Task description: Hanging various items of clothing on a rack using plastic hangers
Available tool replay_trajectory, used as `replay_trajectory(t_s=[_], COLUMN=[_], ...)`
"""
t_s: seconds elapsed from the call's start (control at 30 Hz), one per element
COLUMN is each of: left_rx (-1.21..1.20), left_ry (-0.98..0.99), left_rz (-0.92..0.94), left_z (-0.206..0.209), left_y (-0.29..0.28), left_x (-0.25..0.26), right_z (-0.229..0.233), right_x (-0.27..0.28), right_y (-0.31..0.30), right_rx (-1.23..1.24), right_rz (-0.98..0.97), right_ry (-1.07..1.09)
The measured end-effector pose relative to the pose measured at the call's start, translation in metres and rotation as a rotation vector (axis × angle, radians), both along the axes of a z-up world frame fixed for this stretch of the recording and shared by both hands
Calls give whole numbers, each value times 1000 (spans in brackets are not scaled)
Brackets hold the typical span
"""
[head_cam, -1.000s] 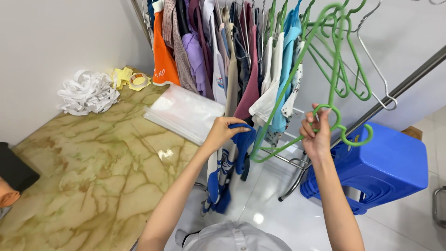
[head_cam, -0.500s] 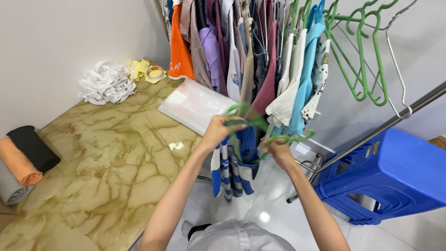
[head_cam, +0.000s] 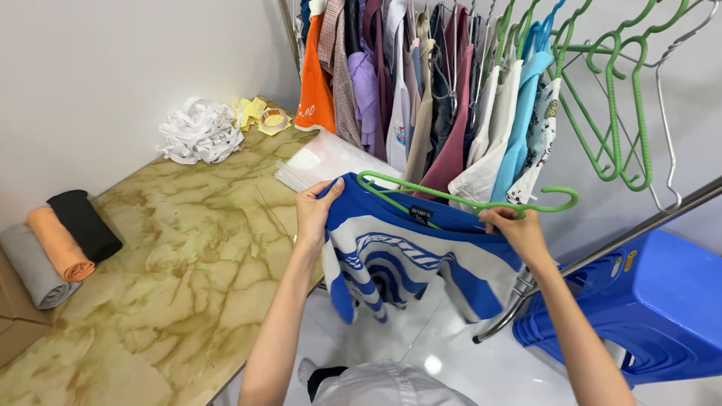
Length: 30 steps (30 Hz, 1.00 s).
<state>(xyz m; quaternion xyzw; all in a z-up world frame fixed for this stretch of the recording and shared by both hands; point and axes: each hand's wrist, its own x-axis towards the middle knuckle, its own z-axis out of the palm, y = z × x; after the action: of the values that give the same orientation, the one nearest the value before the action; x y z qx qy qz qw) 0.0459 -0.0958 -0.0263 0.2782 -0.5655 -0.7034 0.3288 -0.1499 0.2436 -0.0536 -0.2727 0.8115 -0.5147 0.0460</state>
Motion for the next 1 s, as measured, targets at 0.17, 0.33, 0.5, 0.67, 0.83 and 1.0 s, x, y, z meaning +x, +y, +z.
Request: replay_trajectory(t_s=[0.17, 0.33, 0.5, 0.67, 0.83, 1.0], left_rx=[-101, -487, -927, -886, -906, -1121], left_ry=[20, -5, 72, -12, -313, -291], left_rz=[-6, -145, -160, -201, -397, -366], left_z=[0, -1, 24, 9, 35, 6], left_y=[0, -10, 7, 26, 22, 28], left_x=[10, 27, 36, 25, 49, 33], right_z=[23, 49, 98, 112, 115, 102], right_x=[1, -2, 18, 41, 38, 33], right_y=[-5, -10, -33, -60, -50, -53], right_rx=[142, 347, 473, 354, 106, 206], right_rz=[87, 198, 334, 436, 452, 531], right_ry=[-14, -34, -58, -55, -101, -29])
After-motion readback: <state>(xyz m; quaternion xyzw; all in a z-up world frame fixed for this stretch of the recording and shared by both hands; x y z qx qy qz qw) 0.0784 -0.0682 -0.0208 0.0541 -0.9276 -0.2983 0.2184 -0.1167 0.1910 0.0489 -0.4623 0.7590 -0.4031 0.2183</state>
